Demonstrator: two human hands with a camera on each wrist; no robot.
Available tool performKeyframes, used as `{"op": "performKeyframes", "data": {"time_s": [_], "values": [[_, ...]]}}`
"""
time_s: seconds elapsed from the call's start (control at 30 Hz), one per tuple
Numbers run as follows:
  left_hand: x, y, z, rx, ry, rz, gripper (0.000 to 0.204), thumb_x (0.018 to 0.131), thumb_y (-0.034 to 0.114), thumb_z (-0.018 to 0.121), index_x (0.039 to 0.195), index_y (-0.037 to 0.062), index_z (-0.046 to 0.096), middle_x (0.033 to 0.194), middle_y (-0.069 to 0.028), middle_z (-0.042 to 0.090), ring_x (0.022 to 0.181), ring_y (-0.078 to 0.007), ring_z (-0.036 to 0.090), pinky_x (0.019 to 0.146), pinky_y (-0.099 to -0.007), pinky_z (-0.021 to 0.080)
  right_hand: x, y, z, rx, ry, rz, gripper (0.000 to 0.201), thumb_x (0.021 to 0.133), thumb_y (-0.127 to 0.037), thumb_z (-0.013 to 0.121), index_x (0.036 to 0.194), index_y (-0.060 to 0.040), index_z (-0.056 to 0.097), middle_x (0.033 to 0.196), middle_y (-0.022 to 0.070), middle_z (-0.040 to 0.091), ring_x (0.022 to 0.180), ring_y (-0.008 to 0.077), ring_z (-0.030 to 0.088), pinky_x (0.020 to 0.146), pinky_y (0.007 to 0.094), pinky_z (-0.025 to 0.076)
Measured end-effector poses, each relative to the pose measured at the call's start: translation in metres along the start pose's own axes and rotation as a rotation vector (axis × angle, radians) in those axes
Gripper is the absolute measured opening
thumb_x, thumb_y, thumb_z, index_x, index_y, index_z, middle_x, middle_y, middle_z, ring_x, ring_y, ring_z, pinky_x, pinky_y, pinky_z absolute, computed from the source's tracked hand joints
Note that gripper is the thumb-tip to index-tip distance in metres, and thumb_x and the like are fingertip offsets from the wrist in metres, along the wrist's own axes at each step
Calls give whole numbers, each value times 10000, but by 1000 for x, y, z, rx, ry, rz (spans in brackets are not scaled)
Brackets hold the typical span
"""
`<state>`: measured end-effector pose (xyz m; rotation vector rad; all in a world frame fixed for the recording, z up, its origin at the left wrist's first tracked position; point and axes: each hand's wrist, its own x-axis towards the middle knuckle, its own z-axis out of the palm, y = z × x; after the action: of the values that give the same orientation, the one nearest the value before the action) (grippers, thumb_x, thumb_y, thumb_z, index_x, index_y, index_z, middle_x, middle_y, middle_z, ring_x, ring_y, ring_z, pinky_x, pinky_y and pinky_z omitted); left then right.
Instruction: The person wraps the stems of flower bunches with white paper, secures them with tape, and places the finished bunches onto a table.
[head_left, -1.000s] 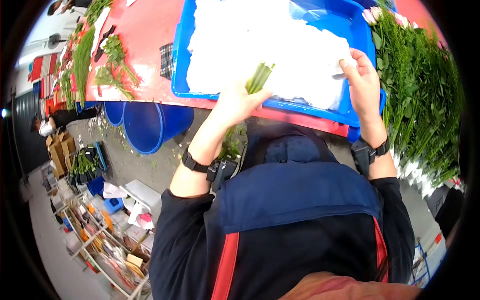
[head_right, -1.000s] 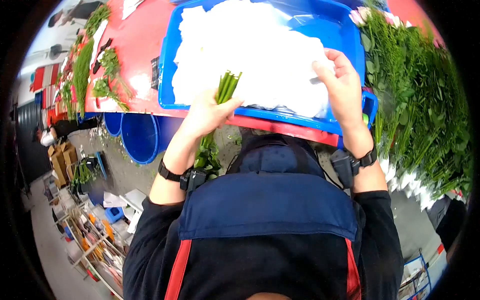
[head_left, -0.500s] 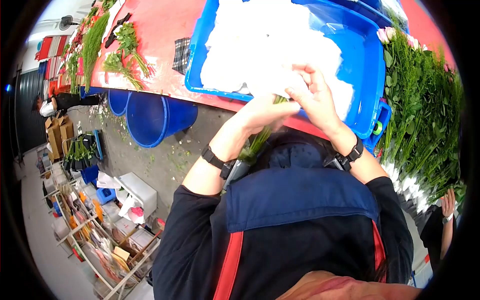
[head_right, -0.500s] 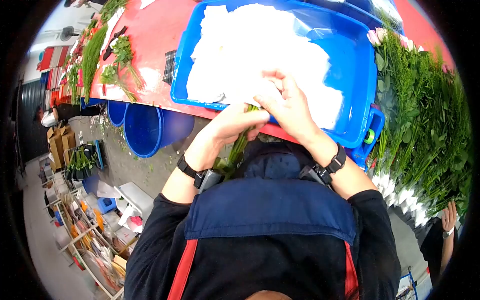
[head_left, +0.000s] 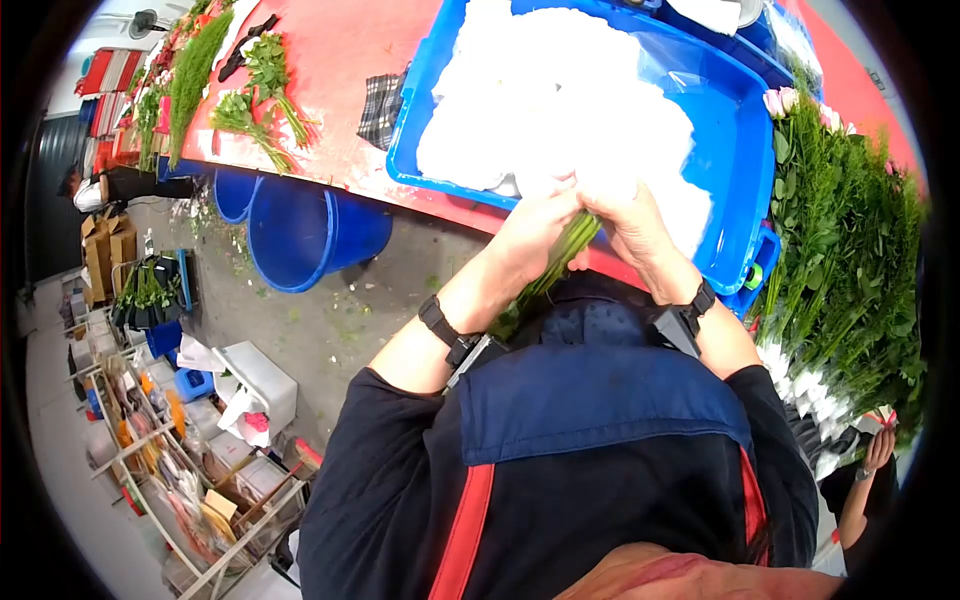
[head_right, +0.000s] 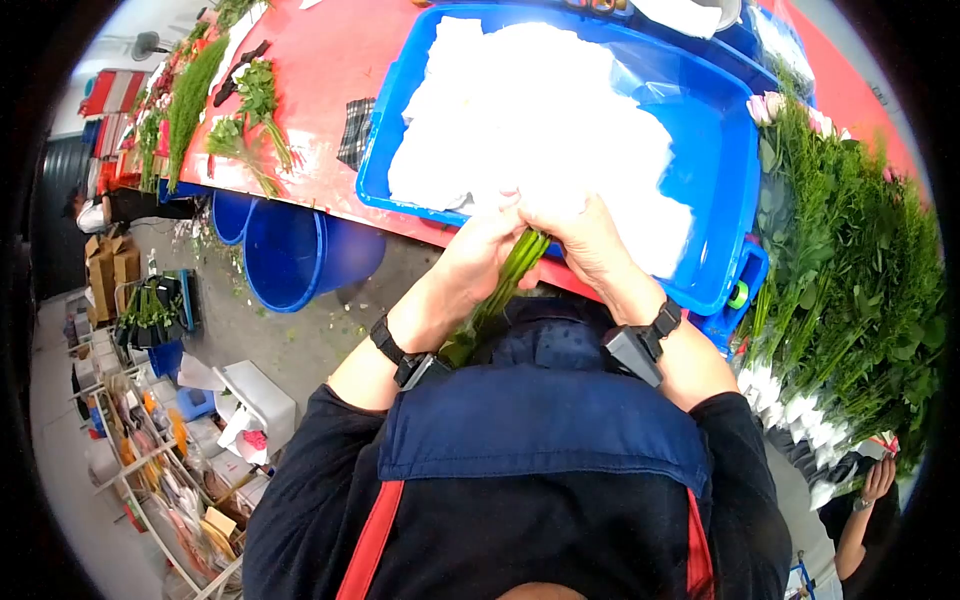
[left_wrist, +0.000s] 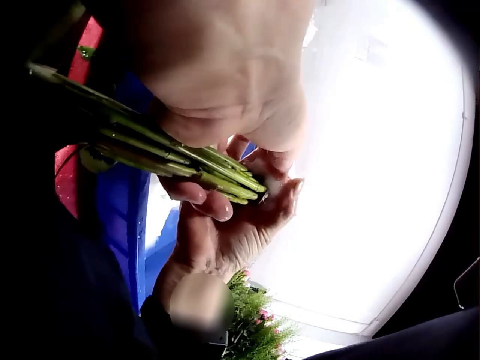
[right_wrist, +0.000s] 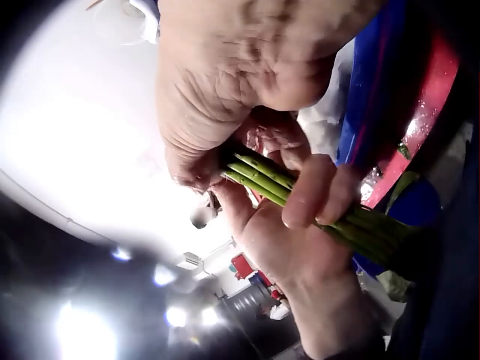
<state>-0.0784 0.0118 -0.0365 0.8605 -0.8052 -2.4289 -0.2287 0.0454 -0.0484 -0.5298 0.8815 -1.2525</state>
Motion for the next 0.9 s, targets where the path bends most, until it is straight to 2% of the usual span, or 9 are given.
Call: {"op": "performKeyframes", "data": {"time_s": [0.13,0.33,0.4,0.47,0.5,0.6,0.7,0.8,0.9], "values": [[-3,-6,-12,144,22,1,268,985,292,502,975,38,585,708,-77,608,530,-142,574,503,-244,461,3,12,11,3,180,-82,198,824,-121,690,968,12,661,873,87,675,779,166,646,699,273,521],[-2,25,-13,347,132,90,255,964,261,540,920,24,623,698,-26,594,509,-95,519,468,-231,397,31,8,22,158,46,77,196,861,-153,642,912,36,655,791,100,661,673,175,629,613,249,505],[-1,40,-19,305,188,163,248,959,249,548,908,22,635,681,-26,593,500,-96,506,463,-232,389,41,3,35,49,100,-6,292,912,-243,617,1040,19,639,839,90,659,722,150,614,654,267,510],[-3,61,-37,393,246,60,254,930,245,584,919,-1,644,642,-28,589,496,-99,510,451,-233,389,44,-13,49,-29,183,-105,351,931,-298,607,1129,-9,626,878,82,662,754,138,607,683,270,510],[-1,69,-46,412,261,96,256,922,245,594,919,-7,642,641,-28,587,494,-102,519,451,-235,396,60,-9,15,-300,107,-216,455,953,-382,566,1255,-42,547,1122,74,619,929,164,608,783,305,512],[4,92,-71,407,241,106,266,889,243,629,955,-15,627,652,-45,588,484,-120,550,427,-237,405,76,-4,-20,-1314,359,-415,334,853,-231,693,1128,-50,638,1014,100,638,896,213,619,773,358,502],[4,104,-76,375,232,134,329,871,256,640,1047,-20,601,678,-62,597,472,-127,554,398,-234,395,62,4,7,-1654,286,-413,236,795,-157,703,996,-37,677,848,118,606,814,269,612,742,361,495],[9,111,-89,445,185,82,304,867,234,632,1026,-25,628,676,-67,601,466,-123,548,403,-236,399,53,12,20,-1621,257,-507,125,785,-144,685,787,-23,652,799,152,594,797,342,593,707,418,490],[10,115,-92,525,210,82,263,868,219,625,969,-21,662,674,-71,603,464,-119,544,404,-238,398,52,14,13,-1583,356,-669,91,789,-122,679,836,-44,689,859,134,636,824,323,610,713,395,496]]}}
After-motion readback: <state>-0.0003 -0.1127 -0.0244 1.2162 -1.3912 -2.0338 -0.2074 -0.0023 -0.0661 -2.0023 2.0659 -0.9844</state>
